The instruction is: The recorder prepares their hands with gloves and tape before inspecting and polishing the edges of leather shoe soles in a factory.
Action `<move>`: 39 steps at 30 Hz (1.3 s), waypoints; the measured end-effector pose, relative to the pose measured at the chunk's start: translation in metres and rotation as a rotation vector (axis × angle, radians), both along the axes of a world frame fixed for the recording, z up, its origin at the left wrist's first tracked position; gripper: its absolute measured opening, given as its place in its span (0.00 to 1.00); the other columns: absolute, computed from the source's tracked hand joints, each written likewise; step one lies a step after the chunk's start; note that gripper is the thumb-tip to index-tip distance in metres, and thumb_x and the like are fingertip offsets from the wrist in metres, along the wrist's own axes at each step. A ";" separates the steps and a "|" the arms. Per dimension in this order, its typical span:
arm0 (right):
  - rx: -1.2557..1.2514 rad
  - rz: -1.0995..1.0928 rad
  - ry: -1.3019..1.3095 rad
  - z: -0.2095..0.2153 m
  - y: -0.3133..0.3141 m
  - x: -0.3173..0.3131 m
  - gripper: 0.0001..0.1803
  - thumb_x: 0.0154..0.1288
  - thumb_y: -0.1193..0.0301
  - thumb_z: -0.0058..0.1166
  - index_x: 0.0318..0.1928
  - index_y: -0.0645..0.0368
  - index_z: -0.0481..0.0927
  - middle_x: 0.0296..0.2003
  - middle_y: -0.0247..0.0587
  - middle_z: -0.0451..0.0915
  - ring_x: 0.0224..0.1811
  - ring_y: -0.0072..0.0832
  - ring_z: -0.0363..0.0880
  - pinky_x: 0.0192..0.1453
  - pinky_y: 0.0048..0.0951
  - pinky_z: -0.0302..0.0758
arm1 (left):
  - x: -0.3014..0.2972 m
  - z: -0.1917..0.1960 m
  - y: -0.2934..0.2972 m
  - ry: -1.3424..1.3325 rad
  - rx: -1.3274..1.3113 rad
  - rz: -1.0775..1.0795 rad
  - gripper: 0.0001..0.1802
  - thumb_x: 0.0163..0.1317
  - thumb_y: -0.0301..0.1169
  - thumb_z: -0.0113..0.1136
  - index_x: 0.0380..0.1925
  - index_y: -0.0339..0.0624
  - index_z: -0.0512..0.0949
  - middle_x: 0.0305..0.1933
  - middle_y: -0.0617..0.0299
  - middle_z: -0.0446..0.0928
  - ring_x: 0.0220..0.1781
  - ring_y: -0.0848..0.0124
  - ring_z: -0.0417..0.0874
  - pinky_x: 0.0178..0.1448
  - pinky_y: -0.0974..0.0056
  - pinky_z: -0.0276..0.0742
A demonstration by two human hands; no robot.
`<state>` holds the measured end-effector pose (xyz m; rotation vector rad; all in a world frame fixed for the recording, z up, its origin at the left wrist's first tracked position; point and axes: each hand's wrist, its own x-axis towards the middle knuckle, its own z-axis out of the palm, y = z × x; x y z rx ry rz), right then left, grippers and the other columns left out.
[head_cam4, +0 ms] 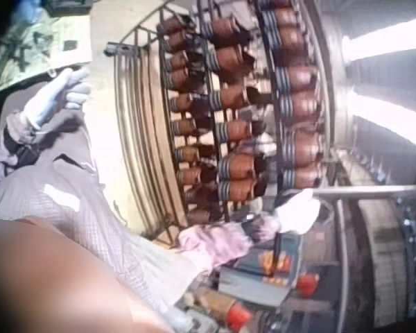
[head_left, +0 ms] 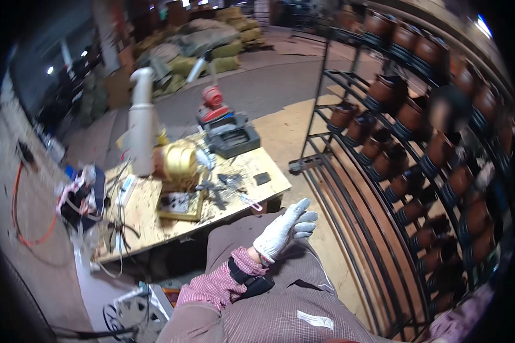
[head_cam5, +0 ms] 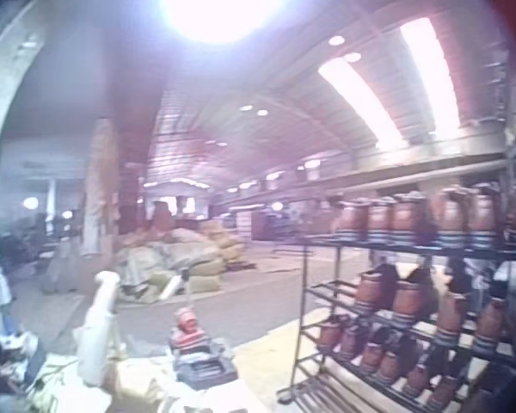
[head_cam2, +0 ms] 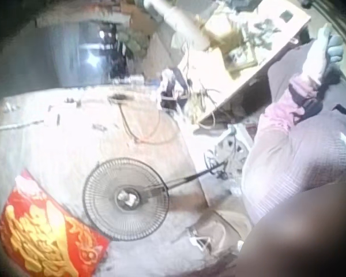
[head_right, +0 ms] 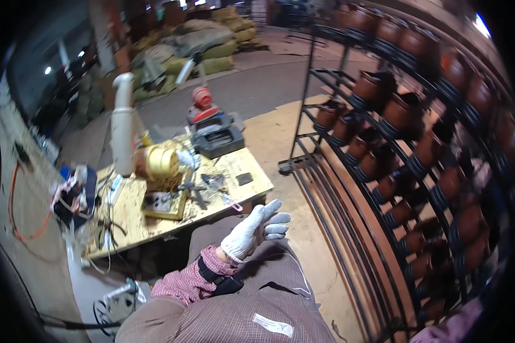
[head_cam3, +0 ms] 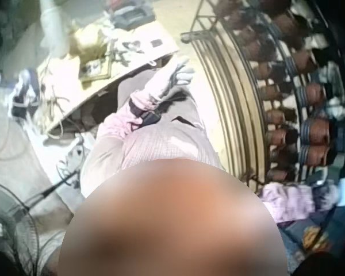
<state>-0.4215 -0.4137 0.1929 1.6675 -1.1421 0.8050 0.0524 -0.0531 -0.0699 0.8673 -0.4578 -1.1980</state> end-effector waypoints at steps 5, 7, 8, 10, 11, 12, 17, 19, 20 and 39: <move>-0.288 0.343 0.061 -0.072 0.139 0.137 0.23 0.79 0.59 0.66 0.59 0.67 0.86 0.52 0.54 0.90 0.49 0.42 0.90 0.58 0.44 0.85 | 0.006 -0.013 0.013 0.034 -0.080 0.055 0.41 0.88 0.59 0.46 0.88 0.46 0.57 0.78 0.50 0.72 0.69 0.65 0.80 0.76 0.58 0.75; -0.252 0.603 0.101 -0.086 0.196 0.180 0.21 0.79 0.61 0.67 0.57 0.69 0.88 0.50 0.55 0.90 0.49 0.43 0.90 0.58 0.45 0.85 | 0.004 -0.019 0.020 0.018 -0.094 0.074 0.44 0.87 0.61 0.45 0.88 0.45 0.56 0.81 0.46 0.70 0.73 0.60 0.78 0.79 0.55 0.73; -0.120 0.794 0.157 -0.086 0.220 0.199 0.21 0.76 0.61 0.69 0.55 0.68 0.88 0.47 0.55 0.91 0.44 0.42 0.90 0.54 0.43 0.85 | 0.003 -0.022 0.025 0.008 -0.067 0.100 0.46 0.86 0.64 0.44 0.88 0.43 0.56 0.82 0.45 0.69 0.75 0.57 0.77 0.80 0.54 0.73; 0.171 1.167 0.310 -0.080 0.253 0.244 0.22 0.72 0.61 0.71 0.54 0.67 0.89 0.45 0.52 0.92 0.35 0.38 0.89 0.44 0.39 0.83 | 0.005 -0.032 0.041 0.106 -0.174 0.213 0.49 0.83 0.68 0.44 0.87 0.42 0.57 0.82 0.43 0.69 0.78 0.53 0.75 0.82 0.51 0.72; 0.343 1.342 0.413 -0.075 0.263 0.268 0.23 0.70 0.60 0.71 0.55 0.66 0.88 0.45 0.50 0.92 0.31 0.36 0.88 0.39 0.38 0.82 | 0.005 -0.038 0.051 0.169 -0.201 0.273 0.51 0.82 0.70 0.43 0.87 0.42 0.57 0.81 0.42 0.70 0.79 0.51 0.75 0.83 0.49 0.72; 0.513 1.473 0.529 -0.080 0.267 0.302 0.27 0.69 0.57 0.71 0.58 0.65 0.87 0.46 0.48 0.92 0.28 0.35 0.86 0.34 0.37 0.79 | 0.008 -0.047 0.063 0.319 -0.370 0.317 0.51 0.81 0.70 0.43 0.86 0.41 0.58 0.81 0.42 0.71 0.77 0.50 0.77 0.81 0.47 0.74; 0.959 1.974 0.987 -0.169 0.316 0.413 0.35 0.68 0.50 0.71 0.66 0.61 0.85 0.53 0.47 0.91 0.23 0.34 0.84 0.26 0.36 0.78 | 0.024 -0.115 0.161 0.729 -0.784 0.533 0.45 0.82 0.72 0.38 0.81 0.52 0.68 0.77 0.48 0.76 0.76 0.47 0.79 0.81 0.40 0.76; 1.009 2.225 0.804 -0.198 0.317 0.427 0.34 0.68 0.50 0.70 0.66 0.61 0.86 0.55 0.51 0.91 0.24 0.35 0.86 0.28 0.35 0.80 | 0.022 -0.143 0.203 0.710 -0.677 0.689 0.38 0.84 0.62 0.44 0.77 0.46 0.73 0.71 0.46 0.81 0.70 0.47 0.83 0.78 0.41 0.80; 1.090 2.226 0.687 -0.210 0.317 0.433 0.33 0.69 0.53 0.70 0.67 0.60 0.85 0.57 0.55 0.90 0.27 0.37 0.88 0.33 0.35 0.83 | 0.028 -0.157 0.217 0.692 -0.748 0.654 0.38 0.84 0.62 0.45 0.77 0.46 0.73 0.71 0.47 0.81 0.70 0.47 0.83 0.78 0.42 0.80; 1.262 1.562 0.488 -0.269 0.267 0.399 0.26 0.67 0.63 0.72 0.62 0.61 0.89 0.56 0.50 0.91 0.57 0.44 0.91 0.54 0.42 0.81 | 0.114 -0.139 0.249 0.300 -0.629 1.022 0.44 0.78 0.68 0.53 0.79 0.48 0.71 0.80 0.53 0.74 0.76 0.53 0.79 0.83 0.47 0.75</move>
